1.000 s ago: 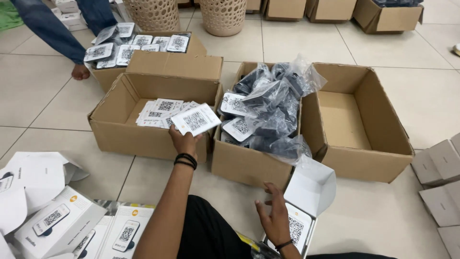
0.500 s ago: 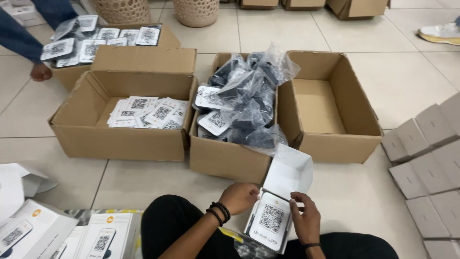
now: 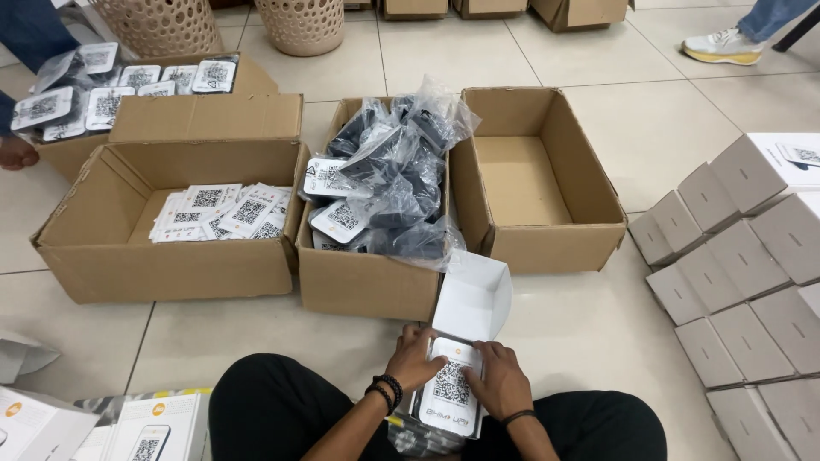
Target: The person packs electronic devices and QR code labels into small white product boxes.
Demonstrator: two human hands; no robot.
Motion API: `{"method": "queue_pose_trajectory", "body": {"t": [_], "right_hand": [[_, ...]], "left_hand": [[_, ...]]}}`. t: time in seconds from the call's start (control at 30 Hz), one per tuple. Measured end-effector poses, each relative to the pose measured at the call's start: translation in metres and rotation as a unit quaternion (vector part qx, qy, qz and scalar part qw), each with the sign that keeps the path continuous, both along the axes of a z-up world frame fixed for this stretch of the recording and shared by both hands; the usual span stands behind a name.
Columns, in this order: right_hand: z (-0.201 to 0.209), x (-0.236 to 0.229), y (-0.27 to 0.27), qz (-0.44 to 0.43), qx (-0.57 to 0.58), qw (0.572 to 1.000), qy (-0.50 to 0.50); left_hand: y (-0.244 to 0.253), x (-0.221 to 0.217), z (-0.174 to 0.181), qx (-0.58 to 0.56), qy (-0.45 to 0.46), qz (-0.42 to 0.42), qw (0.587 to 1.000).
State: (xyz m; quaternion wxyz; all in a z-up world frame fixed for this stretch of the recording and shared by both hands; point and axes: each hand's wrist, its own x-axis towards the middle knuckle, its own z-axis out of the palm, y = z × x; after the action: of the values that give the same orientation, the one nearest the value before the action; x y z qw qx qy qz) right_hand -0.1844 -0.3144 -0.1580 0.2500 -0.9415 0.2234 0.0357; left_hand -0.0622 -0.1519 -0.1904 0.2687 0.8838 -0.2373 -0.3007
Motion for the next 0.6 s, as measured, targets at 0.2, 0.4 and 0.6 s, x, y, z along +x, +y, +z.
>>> {"method": "queue_pose_trajectory", "body": {"t": [0.2, 0.4, 0.6], "right_hand": [[-0.004, 0.003, -0.008, 0.043, 0.004, 0.999, 0.008], [0.006, 0.011, -0.002, 0.039, 0.016, 0.998, 0.042], [0.030, 0.015, -0.003, 0.044, 0.138, 0.987, 0.066]], "left_hand": [[0.009, -0.016, 0.022, -0.098, -0.001, 0.027, 0.995], [0.018, -0.052, 0.039, -0.103, -0.015, 0.012, 0.994], [0.026, -0.040, 0.044, -0.176, 0.130, 0.105, 0.970]]}}
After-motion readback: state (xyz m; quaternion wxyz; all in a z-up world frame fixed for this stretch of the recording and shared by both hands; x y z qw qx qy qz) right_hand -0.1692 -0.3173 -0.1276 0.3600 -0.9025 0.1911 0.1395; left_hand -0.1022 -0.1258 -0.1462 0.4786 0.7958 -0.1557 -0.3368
